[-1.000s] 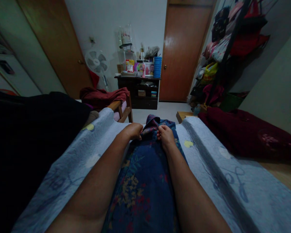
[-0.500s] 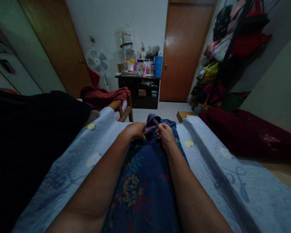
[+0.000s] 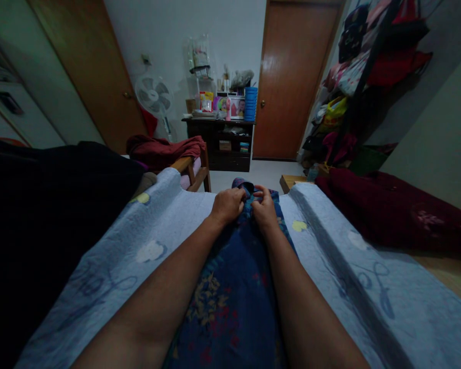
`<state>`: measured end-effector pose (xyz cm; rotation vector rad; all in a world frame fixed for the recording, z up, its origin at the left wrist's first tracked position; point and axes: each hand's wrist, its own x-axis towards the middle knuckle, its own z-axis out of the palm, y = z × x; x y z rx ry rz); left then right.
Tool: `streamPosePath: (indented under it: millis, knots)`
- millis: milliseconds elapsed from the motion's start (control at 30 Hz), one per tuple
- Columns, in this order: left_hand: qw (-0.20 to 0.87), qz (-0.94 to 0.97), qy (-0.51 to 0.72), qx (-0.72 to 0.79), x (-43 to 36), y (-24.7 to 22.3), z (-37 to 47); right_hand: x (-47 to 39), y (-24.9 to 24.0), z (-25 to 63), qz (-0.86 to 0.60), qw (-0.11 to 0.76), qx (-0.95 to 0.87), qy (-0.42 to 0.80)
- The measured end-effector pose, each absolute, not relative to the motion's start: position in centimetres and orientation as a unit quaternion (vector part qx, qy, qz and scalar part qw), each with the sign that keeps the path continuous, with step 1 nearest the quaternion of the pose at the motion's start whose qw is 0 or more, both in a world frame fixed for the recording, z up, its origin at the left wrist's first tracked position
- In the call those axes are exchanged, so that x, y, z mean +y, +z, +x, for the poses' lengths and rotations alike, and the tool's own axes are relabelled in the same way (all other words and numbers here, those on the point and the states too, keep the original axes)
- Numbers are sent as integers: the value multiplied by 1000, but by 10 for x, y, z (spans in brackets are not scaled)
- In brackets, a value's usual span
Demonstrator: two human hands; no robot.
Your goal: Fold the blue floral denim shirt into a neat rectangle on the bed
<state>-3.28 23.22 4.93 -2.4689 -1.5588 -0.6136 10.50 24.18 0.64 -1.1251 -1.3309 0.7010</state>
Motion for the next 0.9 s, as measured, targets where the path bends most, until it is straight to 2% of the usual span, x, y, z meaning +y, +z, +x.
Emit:
streamPosePath:
  millis: [133, 300, 433, 600, 767, 900]
  knots:
    - [77, -827, -233, -506, 232, 50, -34, 242, 7, 105, -490, 557, -638, 204]
    - [59, -823, -262, -501, 232, 51, -33, 243, 5, 104, -502, 555, -640, 176]
    - [46, -821, -278, -496, 232, 52, -32, 243, 5, 105, -495, 563, -639, 172]
    - [28, -800, -324, -504, 239, 47, -36, 244, 4, 104, -486, 599, -591, 236]
    - [-89, -681, -444, -575, 263, 34, -57, 243, 2, 99, -500, 579, -586, 268]
    - [-211, -608, -487, -590, 287, 14, -77, 238, 3, 93, -503, 532, -614, 295]
